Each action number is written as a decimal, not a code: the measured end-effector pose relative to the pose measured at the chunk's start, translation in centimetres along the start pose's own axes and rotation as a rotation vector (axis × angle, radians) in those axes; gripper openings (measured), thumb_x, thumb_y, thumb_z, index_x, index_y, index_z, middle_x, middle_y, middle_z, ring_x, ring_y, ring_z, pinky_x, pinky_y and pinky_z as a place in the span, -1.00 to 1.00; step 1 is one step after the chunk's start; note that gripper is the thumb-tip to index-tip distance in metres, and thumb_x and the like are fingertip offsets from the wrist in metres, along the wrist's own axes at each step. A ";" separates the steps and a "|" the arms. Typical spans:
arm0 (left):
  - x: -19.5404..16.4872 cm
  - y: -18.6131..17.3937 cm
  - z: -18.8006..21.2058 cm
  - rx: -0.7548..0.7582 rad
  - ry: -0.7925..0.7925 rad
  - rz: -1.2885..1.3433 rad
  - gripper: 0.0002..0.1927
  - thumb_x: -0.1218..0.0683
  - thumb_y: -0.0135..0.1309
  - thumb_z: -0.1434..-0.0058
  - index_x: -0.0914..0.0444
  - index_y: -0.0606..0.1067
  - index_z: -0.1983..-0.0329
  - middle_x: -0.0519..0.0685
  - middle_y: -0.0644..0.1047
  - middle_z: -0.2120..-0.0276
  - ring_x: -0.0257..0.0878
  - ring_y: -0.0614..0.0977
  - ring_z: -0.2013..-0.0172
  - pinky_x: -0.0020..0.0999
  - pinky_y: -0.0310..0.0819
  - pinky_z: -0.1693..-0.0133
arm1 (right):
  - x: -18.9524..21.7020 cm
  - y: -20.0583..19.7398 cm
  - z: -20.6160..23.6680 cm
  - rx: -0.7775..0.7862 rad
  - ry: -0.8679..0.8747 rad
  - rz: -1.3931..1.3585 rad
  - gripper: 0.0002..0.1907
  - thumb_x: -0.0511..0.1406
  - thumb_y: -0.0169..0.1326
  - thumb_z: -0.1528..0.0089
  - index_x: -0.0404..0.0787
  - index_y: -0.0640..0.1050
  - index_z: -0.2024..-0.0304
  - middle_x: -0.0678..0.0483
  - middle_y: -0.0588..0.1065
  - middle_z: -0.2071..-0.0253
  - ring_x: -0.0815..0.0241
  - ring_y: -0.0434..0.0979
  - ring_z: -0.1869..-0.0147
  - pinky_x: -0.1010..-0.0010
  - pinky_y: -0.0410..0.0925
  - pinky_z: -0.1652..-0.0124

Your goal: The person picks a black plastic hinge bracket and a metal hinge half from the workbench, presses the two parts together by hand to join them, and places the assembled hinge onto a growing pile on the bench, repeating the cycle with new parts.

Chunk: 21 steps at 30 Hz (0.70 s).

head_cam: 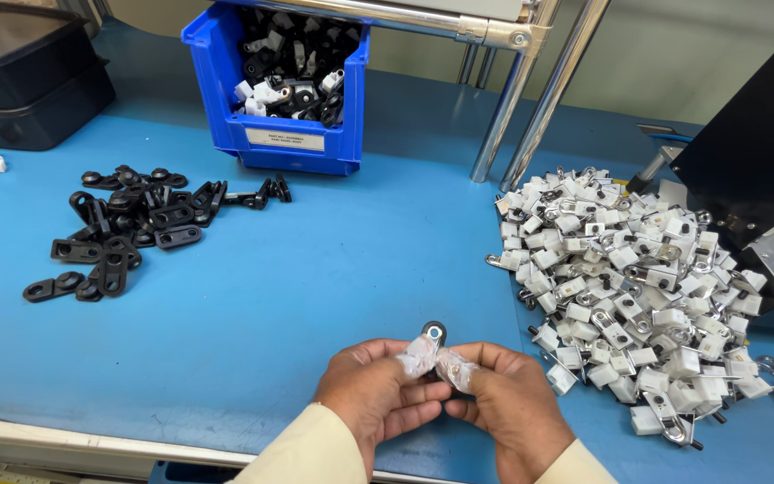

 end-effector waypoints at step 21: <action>1.2 -19.1 -0.6 -0.196 -0.055 -1.098 -0.68 0.11 0.13 -0.21 0.30 0.54 -0.03 0.08 0.64 0.17 -0.11 0.72 0.21 -0.24 0.66 0.16 | 0.2 0.6 -4.2 0.138 -0.029 0.312 -0.76 -0.40 0.14 -0.25 -0.32 0.66 0.04 -0.02 0.66 0.26 0.24 0.57 0.35 0.43 0.42 0.43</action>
Point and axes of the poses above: each hand's wrist, its own z-axis away from the middle knuckle, its own y-axis out of the palm, x = y × z, the point moved 7 cm from there along -z, towards the middle knuckle
